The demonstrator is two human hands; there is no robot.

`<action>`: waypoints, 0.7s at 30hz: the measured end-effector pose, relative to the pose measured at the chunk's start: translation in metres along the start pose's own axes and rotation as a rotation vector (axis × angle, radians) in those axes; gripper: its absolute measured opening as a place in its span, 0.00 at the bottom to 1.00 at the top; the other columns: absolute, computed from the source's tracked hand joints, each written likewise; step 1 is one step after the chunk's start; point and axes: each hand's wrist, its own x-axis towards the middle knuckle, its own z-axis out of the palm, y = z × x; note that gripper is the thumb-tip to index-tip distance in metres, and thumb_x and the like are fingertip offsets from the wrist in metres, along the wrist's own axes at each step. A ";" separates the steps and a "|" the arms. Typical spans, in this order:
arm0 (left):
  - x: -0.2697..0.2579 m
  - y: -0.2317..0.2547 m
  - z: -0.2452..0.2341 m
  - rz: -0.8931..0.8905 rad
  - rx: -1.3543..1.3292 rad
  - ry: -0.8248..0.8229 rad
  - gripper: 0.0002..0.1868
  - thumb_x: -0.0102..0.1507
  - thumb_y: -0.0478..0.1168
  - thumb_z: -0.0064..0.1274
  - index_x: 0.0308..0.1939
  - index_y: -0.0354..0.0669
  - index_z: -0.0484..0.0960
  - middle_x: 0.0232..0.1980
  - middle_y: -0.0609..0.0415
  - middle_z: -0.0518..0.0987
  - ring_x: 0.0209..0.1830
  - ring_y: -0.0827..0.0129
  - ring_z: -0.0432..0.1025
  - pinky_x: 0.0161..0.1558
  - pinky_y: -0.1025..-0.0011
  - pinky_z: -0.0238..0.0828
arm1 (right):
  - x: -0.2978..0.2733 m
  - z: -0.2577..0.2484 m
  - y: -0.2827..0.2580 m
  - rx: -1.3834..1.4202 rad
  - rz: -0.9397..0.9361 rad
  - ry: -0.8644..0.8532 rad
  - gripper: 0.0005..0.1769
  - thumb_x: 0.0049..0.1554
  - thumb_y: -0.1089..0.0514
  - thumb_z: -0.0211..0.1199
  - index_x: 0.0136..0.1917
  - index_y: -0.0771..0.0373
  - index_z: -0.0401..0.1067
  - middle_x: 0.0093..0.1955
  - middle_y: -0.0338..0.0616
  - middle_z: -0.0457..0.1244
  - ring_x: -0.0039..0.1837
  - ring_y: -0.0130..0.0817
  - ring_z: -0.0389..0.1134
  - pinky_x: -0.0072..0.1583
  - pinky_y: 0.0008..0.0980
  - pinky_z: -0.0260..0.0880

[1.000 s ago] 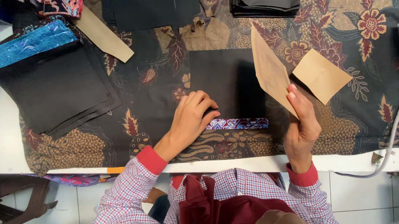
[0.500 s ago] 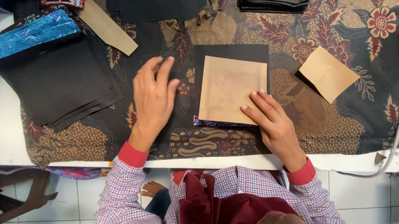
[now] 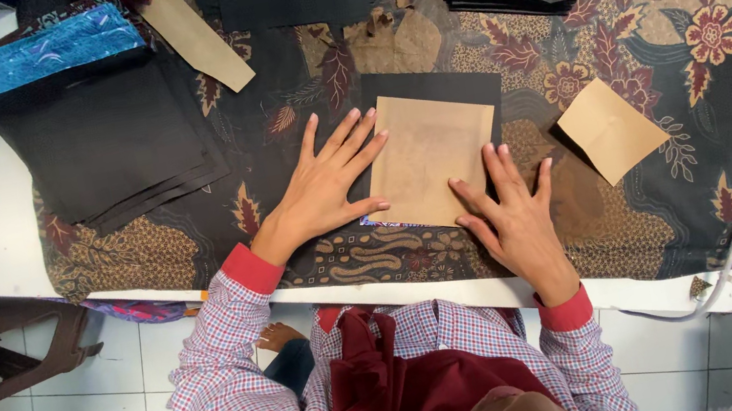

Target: The person irons black fabric pieces on a table using a steam iron and a brown paper template. They repeatedly place the paper on the fabric, press with the iron, remove the paper, and stack the finished pieces. Another person briefly irons a separate piece nearby.

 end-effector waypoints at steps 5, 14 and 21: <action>-0.001 0.002 -0.002 -0.001 -0.012 0.008 0.51 0.59 0.68 0.58 0.79 0.47 0.60 0.84 0.48 0.52 0.84 0.56 0.43 0.77 0.38 0.26 | 0.001 0.004 0.005 -0.121 0.034 0.017 0.29 0.63 0.43 0.58 0.76 0.42 0.65 0.85 0.54 0.45 0.85 0.54 0.41 0.75 0.76 0.24; -0.001 0.007 -0.008 -0.010 -0.066 0.031 0.50 0.56 0.67 0.61 0.76 0.48 0.66 0.82 0.51 0.56 0.84 0.56 0.44 0.78 0.38 0.27 | 0.008 0.002 0.011 -0.061 0.010 0.024 0.32 0.65 0.42 0.56 0.79 0.51 0.61 0.85 0.49 0.47 0.86 0.51 0.39 0.76 0.74 0.19; -0.002 0.007 -0.009 -0.025 -0.076 0.040 0.47 0.57 0.65 0.62 0.75 0.49 0.68 0.82 0.52 0.58 0.84 0.57 0.46 0.78 0.38 0.28 | 0.011 0.001 0.012 -0.089 0.018 0.004 0.32 0.66 0.42 0.56 0.80 0.52 0.60 0.86 0.48 0.47 0.87 0.50 0.38 0.76 0.74 0.18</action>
